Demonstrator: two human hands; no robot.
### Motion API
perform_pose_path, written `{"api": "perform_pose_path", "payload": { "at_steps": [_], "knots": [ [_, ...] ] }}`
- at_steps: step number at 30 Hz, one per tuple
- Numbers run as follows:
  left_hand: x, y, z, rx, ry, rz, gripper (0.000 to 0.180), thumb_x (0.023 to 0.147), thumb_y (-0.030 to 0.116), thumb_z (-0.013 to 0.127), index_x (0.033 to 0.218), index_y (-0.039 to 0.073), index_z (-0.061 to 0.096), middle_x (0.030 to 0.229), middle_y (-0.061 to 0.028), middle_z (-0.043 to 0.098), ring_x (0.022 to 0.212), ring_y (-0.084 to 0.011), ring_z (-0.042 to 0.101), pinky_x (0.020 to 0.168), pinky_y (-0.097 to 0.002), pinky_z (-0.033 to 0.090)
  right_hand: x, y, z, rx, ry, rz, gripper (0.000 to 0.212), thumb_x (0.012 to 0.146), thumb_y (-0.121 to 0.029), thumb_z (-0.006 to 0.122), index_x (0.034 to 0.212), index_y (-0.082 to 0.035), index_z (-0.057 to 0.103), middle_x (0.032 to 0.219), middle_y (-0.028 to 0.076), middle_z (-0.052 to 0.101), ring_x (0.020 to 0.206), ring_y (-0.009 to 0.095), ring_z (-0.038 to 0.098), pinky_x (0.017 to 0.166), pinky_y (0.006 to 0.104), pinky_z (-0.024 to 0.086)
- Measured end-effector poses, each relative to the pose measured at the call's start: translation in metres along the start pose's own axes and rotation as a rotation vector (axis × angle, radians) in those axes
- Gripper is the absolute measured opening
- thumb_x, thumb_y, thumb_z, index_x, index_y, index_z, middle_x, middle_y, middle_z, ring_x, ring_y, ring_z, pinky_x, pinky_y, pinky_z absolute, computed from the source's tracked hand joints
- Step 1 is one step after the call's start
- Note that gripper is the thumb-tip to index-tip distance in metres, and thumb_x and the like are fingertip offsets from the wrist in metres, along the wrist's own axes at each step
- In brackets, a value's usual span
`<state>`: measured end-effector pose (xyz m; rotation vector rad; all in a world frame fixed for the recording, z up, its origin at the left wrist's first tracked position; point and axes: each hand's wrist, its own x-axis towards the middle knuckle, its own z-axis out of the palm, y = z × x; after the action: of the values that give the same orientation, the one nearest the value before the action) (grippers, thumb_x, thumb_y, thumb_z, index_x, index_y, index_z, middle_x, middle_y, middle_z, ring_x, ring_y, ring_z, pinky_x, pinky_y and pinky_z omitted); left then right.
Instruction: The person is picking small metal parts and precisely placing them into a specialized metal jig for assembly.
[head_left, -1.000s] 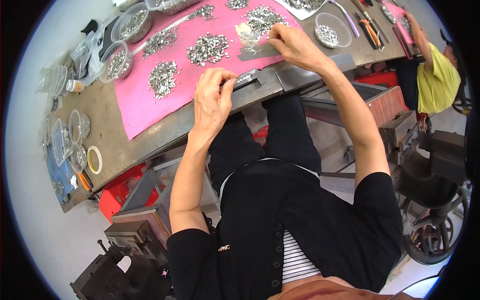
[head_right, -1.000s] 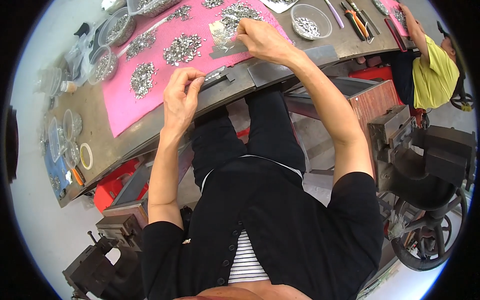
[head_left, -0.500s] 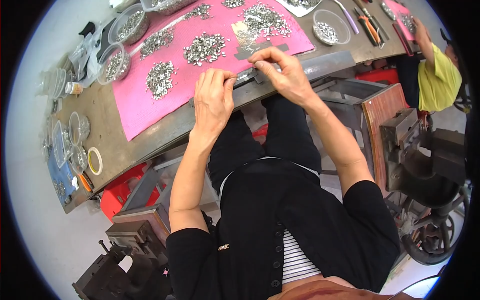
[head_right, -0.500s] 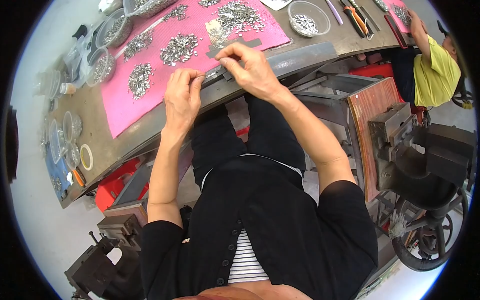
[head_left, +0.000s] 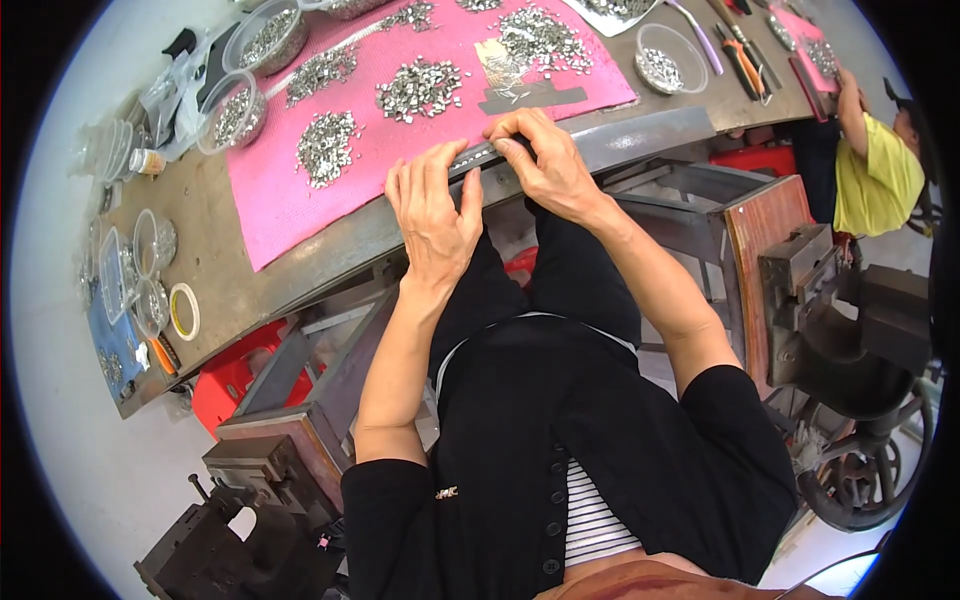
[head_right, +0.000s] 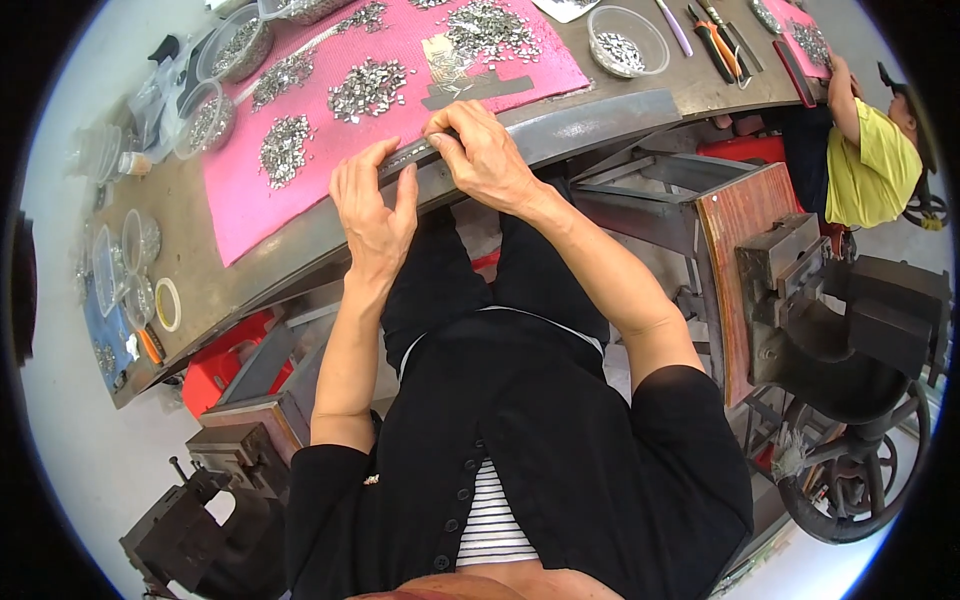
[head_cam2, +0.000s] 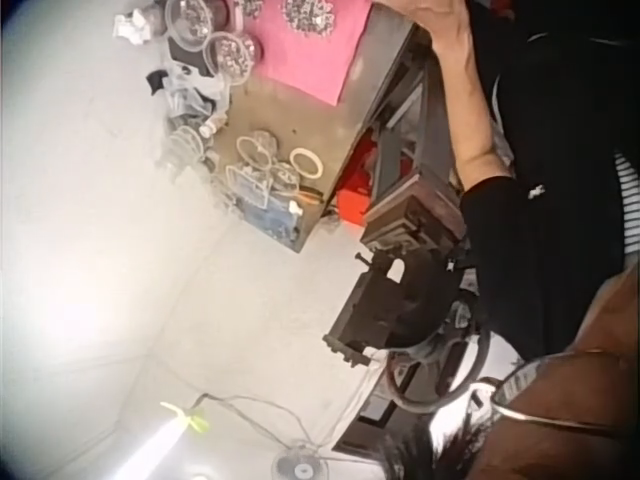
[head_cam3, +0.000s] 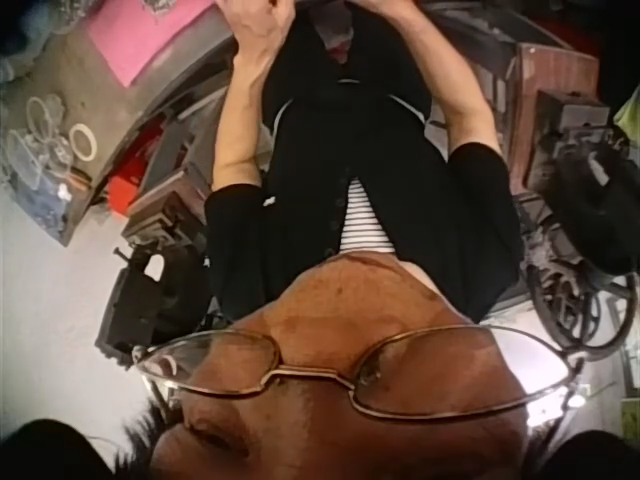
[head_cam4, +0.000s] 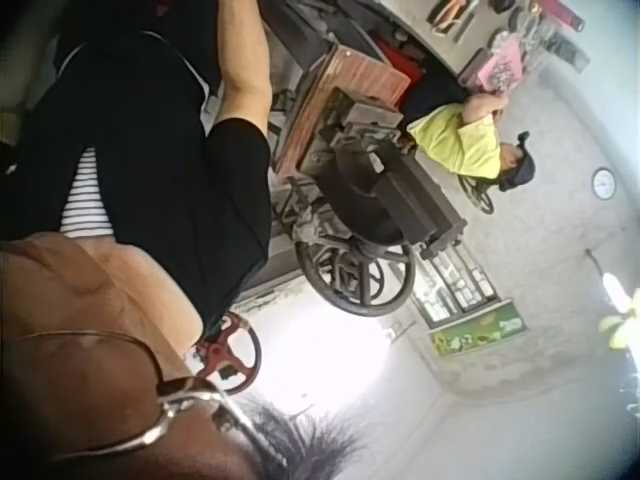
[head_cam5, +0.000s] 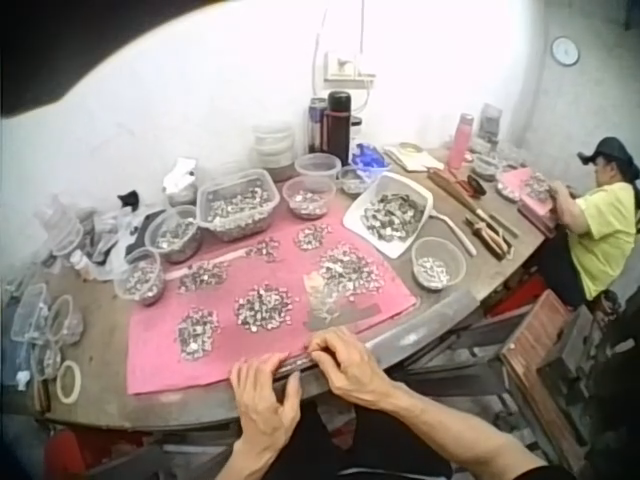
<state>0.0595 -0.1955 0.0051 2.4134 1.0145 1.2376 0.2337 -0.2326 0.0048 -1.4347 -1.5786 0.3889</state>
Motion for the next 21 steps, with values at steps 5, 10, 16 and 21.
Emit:
{"api": "perform_pose_path", "payload": {
  "at_steps": [5,10,16,21],
  "knots": [
    [-0.003,-0.002,0.002,0.012,0.033,0.024,0.038,0.081,0.003,0.072,0.118,0.003,0.062,0.107,-0.0111,0.067,0.100,-0.0287,0.062,0.100,-0.0425,0.040,0.003,0.001,0.004,-0.018,0.053,-0.081,0.007,0.090,-0.002,0.063,0.095,0.000,0.059,0.087,0.013,0.061,0.084,0.031,0.057,0.077,0.0407,0.047],
    [-0.006,-0.005,0.005,-0.045,0.013,-0.026,0.040,0.084,0.006,0.070,0.123,0.006,0.059,0.112,-0.0120,0.063,0.108,-0.0317,0.059,0.105,-0.0501,0.037,0.003,-0.002,0.001,-0.085,0.045,-0.143,0.008,0.089,-0.001,0.064,0.095,0.000,0.059,0.088,0.013,0.062,0.084,0.033,0.058,0.077,0.0415,0.047],
    [-0.006,-0.003,0.004,-0.011,0.040,-0.006,0.039,0.083,0.002,0.071,0.120,0.004,0.061,0.109,-0.0106,0.066,0.102,-0.0295,0.062,0.101,-0.0431,0.039,0.003,-0.004,-0.002,-0.244,0.069,-0.287,0.012,0.083,-0.001,0.069,0.093,-0.003,0.063,0.093,0.010,0.065,0.088,0.029,0.062,0.081,0.0387,0.045],
    [-0.007,-0.004,0.006,0.001,0.052,0.009,0.039,0.083,0.003,0.070,0.121,0.004,0.061,0.111,-0.0106,0.066,0.104,-0.0302,0.061,0.103,-0.0441,0.038,0.003,-0.005,-0.014,-0.343,0.019,-0.375,0.019,0.081,-0.005,0.072,0.099,-0.005,0.067,0.102,0.007,0.068,0.098,0.025,0.064,0.086,0.0374,0.045]
  ]
}}
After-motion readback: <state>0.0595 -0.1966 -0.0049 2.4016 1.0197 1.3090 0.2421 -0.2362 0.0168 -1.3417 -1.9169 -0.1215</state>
